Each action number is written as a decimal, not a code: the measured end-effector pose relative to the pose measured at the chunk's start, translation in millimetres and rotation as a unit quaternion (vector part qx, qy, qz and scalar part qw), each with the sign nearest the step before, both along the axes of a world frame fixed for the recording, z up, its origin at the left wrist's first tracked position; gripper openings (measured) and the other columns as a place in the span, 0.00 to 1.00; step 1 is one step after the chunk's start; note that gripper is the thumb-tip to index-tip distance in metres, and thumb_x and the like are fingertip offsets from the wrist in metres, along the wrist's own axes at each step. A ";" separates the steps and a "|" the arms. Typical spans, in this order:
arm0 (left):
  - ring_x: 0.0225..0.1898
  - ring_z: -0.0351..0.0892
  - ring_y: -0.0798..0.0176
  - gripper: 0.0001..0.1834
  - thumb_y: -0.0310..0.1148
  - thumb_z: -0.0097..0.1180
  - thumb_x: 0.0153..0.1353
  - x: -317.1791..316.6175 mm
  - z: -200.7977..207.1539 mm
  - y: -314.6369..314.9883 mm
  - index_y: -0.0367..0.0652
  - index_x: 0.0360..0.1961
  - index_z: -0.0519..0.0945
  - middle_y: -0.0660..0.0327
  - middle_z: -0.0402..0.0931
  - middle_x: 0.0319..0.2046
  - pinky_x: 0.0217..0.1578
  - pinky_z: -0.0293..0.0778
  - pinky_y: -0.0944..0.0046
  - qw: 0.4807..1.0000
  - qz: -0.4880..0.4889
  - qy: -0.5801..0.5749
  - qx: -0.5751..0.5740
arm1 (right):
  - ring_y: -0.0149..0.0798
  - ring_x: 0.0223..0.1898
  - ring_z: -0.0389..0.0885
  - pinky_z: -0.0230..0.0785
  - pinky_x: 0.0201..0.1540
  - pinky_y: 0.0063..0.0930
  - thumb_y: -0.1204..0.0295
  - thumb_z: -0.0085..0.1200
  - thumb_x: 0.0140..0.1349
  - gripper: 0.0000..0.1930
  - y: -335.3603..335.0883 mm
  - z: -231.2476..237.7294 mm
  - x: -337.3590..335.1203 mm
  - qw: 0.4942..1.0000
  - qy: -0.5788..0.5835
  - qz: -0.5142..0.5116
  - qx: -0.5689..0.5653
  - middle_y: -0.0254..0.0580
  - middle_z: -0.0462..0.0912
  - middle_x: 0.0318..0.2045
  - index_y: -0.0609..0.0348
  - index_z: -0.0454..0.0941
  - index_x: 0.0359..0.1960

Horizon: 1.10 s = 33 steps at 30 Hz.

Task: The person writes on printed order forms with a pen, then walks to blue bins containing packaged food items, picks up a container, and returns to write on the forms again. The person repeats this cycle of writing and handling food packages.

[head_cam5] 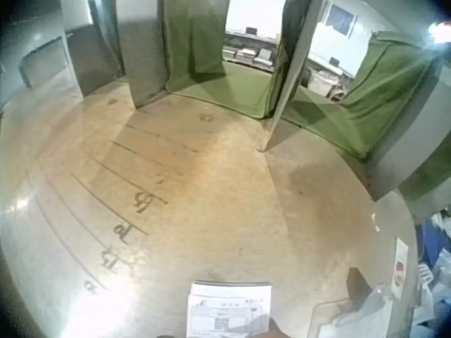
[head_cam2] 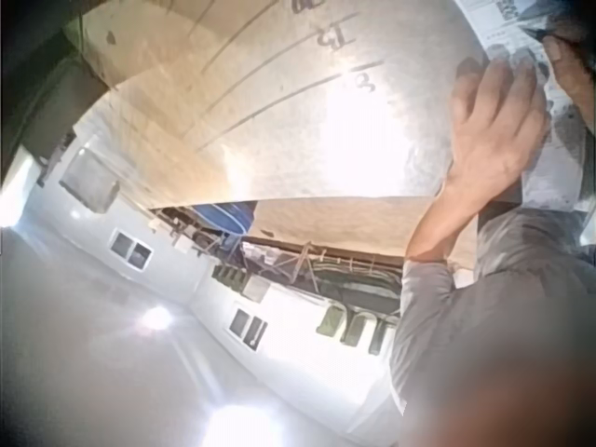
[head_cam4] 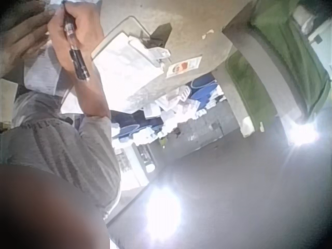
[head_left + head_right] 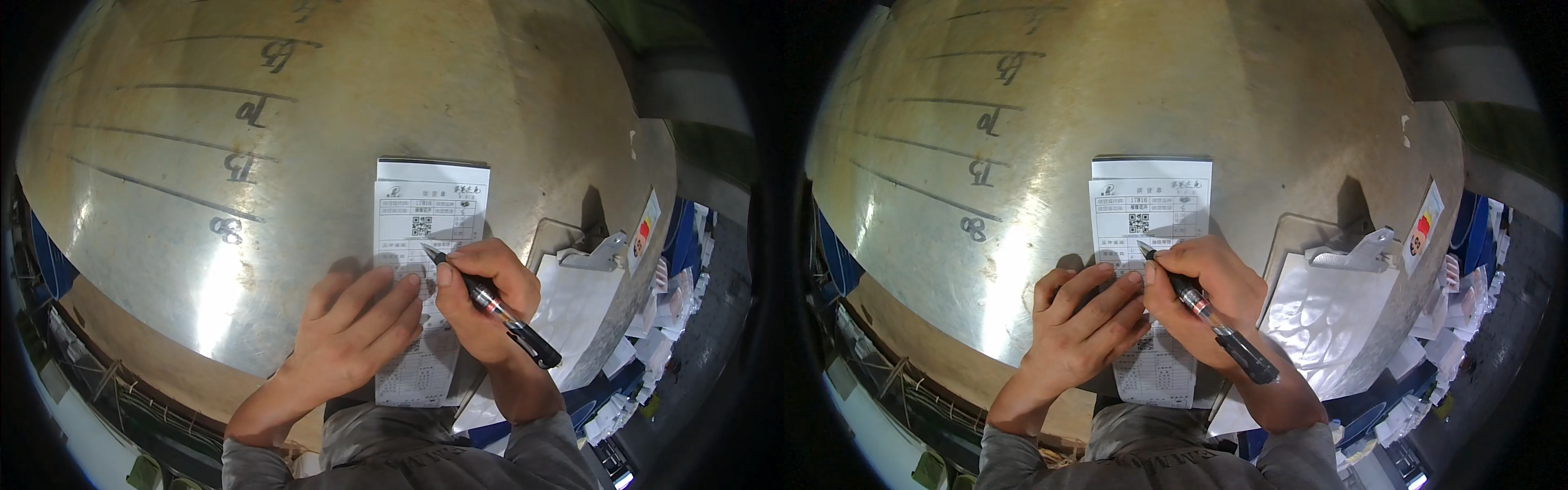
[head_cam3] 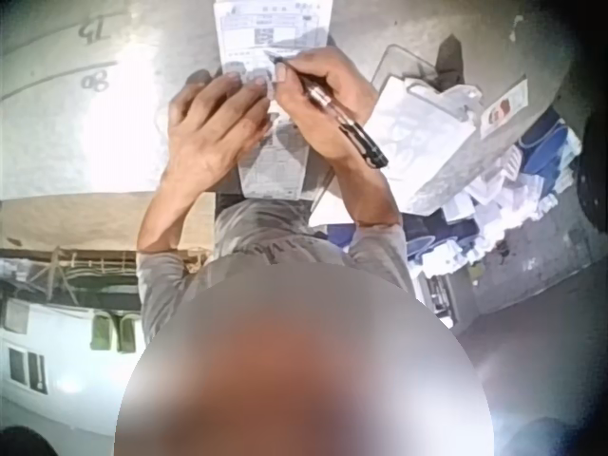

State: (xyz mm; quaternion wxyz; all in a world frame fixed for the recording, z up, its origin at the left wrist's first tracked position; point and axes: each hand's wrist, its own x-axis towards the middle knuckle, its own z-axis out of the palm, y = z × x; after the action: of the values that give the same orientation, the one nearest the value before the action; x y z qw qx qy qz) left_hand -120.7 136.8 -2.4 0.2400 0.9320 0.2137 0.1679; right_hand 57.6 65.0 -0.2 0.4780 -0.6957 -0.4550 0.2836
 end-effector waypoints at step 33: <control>0.55 0.77 0.59 0.13 0.37 0.66 0.55 -1.1 -0.1 1.0 0.49 0.42 0.84 0.64 0.81 0.52 0.51 0.68 0.55 1.000 -0.001 0.002 -0.002 | 0.32 0.31 0.81 0.73 0.35 0.23 0.83 0.63 0.56 0.09 1.9 3.8 -0.8 1.000 -0.004 0.008 -0.009 0.45 0.82 0.32 0.66 0.78 0.38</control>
State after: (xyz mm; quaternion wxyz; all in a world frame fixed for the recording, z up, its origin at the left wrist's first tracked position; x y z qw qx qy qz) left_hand -121.8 137.8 -2.5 0.2412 0.9322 0.2134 0.1651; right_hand 56.8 67.0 3.6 0.4676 -0.6973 -0.4601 0.2887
